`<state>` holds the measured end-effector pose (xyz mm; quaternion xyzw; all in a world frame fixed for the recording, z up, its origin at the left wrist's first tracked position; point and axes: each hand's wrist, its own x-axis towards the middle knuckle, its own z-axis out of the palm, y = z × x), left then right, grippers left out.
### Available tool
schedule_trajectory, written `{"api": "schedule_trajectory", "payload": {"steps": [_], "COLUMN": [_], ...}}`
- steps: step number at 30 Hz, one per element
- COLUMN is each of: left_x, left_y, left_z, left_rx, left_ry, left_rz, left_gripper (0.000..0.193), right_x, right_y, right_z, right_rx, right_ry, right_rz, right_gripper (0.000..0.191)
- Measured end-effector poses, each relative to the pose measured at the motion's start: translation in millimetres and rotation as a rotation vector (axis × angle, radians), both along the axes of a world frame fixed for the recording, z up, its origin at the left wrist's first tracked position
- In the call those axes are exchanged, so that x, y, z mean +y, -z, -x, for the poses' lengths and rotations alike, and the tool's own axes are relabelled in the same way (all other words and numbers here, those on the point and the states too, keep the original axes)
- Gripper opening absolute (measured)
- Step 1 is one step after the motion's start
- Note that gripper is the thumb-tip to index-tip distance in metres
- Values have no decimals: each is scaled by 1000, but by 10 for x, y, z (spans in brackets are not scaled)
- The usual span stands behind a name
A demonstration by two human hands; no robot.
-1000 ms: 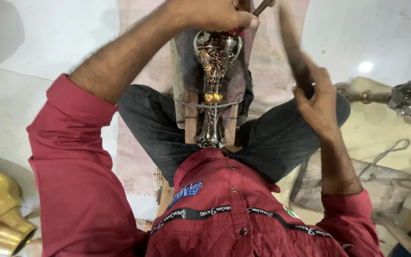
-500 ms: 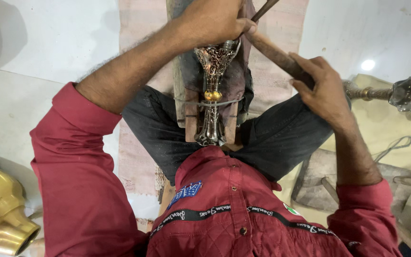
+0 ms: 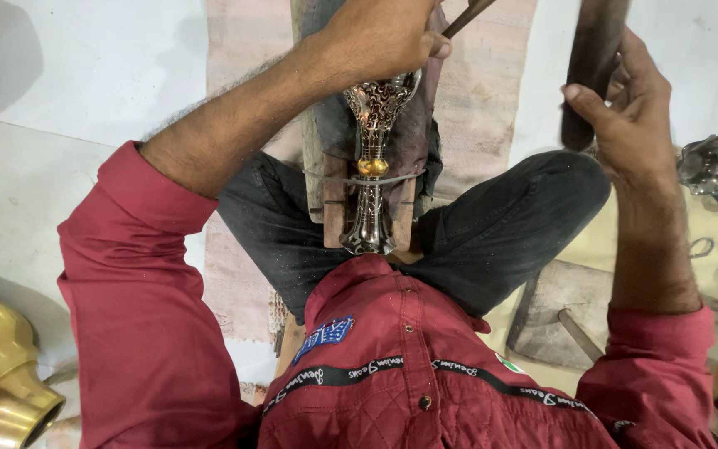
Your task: The person sits cross-legged on the floor with an ornate metal vase clamped in a wooden fixture on their lap. They hold a small punch against the vase surface and strike it with a wooden mallet, repositioning the punch repeatedly to work the decorative pattern around the vase body and neck.
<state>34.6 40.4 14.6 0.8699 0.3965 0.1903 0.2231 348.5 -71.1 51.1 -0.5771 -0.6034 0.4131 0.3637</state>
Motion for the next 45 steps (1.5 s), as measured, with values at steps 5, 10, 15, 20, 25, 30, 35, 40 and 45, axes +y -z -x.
{"api": "schedule_trajectory", "payload": {"steps": [5, 10, 15, 20, 25, 30, 35, 40, 45], "left_x": [40, 46, 66, 87, 110, 119, 116, 124, 131], "left_y": [-7, -17, -19, -27, -53, -128, -229, -259, -270], "left_z": [-4, -45, -30, -24, -11, -28, 14, 33, 32], "left_rx": [-16, 28, 82, 40, 116, 58, -27, -123, -81], "left_ry": [21, -16, 11, 55, 56, 83, 134, 201, 177], "left_rz": [36, -19, -47, -14, 92, 111, 147, 131, 171], "left_gripper": [27, 34, 36, 33, 32, 35, 50, 54, 57], "right_x": [56, 20, -5, -31, -79, -104, -137, -146, -161], "right_y": [28, 146, 234, 257, 242, 276, 338, 376, 365], "right_z": [-61, -121, -139, -105, -44, -40, -59, -33, 5], "right_rx": [-142, -270, -231, -85, 39, -177, -440, -242, 12], "right_ry": [-95, -121, -128, -103, -30, -16, -67, -28, -16], "right_rz": [-144, -211, -222, -225, -153, -180, -321, -255, -199], "right_gripper": [57, 56, 53, 56, 55, 61, 59, 61, 59]}}
